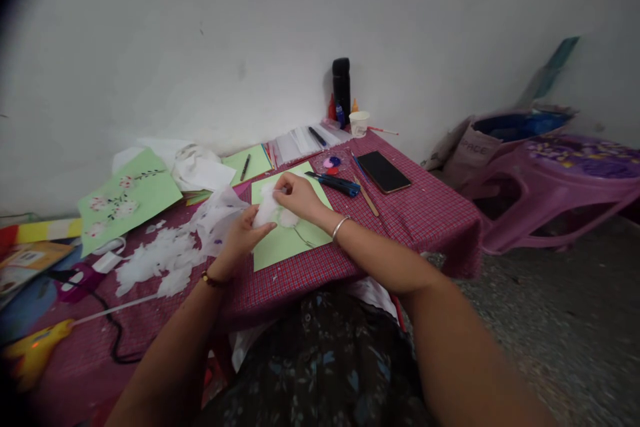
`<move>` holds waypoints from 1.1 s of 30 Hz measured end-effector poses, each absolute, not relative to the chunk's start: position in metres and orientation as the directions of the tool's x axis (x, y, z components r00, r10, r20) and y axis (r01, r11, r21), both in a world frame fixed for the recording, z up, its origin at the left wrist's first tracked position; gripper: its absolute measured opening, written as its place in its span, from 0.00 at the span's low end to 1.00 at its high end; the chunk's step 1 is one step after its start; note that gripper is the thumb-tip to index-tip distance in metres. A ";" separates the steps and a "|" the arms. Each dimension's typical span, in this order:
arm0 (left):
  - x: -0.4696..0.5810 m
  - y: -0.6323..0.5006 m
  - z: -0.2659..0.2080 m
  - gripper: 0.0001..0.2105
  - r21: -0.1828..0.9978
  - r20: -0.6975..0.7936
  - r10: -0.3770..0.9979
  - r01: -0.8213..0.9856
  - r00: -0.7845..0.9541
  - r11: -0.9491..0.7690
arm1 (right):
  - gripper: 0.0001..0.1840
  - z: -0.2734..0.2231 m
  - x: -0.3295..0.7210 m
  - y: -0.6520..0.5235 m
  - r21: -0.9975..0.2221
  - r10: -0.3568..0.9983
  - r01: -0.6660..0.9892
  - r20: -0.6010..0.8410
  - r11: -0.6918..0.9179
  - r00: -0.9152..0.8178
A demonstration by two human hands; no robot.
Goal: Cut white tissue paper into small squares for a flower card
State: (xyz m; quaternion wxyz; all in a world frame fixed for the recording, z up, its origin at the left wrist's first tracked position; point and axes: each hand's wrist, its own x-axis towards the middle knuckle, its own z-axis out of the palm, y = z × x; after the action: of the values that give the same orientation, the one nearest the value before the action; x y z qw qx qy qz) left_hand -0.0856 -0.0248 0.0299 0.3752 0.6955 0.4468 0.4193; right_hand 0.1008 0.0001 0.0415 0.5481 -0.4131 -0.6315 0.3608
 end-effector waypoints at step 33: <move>-0.089 -0.030 0.022 0.17 0.996 -0.030 0.825 -0.051 0.564 0.070 | 0.05 0.040 0.100 -0.017 -0.770 0.772 0.159 0.554 0.617 -0.311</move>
State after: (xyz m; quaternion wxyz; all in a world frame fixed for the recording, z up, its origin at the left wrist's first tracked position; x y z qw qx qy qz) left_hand -0.0893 -0.0304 0.0222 0.6549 0.5942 0.3259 0.3343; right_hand 0.1003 -0.0168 0.0399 0.4980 -0.3109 -0.7488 0.3077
